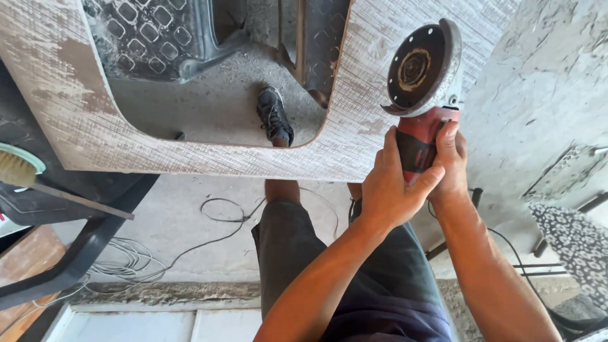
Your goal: Using an angle grinder to smooth and shape the edges of a cutout in a slab of material.
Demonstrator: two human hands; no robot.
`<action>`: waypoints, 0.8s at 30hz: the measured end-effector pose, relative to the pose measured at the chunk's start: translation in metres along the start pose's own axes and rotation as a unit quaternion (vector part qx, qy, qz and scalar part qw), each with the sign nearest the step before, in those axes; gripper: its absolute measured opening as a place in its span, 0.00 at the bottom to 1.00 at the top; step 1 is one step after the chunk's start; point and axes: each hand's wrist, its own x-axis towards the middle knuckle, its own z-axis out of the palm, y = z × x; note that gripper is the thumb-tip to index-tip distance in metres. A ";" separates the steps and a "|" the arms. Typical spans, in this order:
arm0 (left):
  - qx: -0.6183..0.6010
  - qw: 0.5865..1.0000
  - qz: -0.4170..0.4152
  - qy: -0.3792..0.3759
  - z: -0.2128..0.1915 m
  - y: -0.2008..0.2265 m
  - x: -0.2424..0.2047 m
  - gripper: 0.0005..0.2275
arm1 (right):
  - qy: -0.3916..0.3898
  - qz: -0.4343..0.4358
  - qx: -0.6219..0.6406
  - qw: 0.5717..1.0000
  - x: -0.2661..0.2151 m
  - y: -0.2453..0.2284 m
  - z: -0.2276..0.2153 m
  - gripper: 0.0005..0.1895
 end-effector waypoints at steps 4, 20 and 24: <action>0.000 0.999 0.043 0.023 0.012 -0.021 0.007 0.40 | -0.012 -0.031 0.006 0.999 0.010 -0.005 0.000 0.32; 0.018 1.000 -0.009 -0.013 0.002 -0.022 0.015 0.42 | -0.066 -0.056 -0.019 0.996 0.016 -0.016 0.009 0.31; 0.008 0.999 -0.017 -0.031 0.000 -0.025 0.019 0.43 | -0.066 -0.051 -0.020 0.996 0.018 -0.024 0.013 0.31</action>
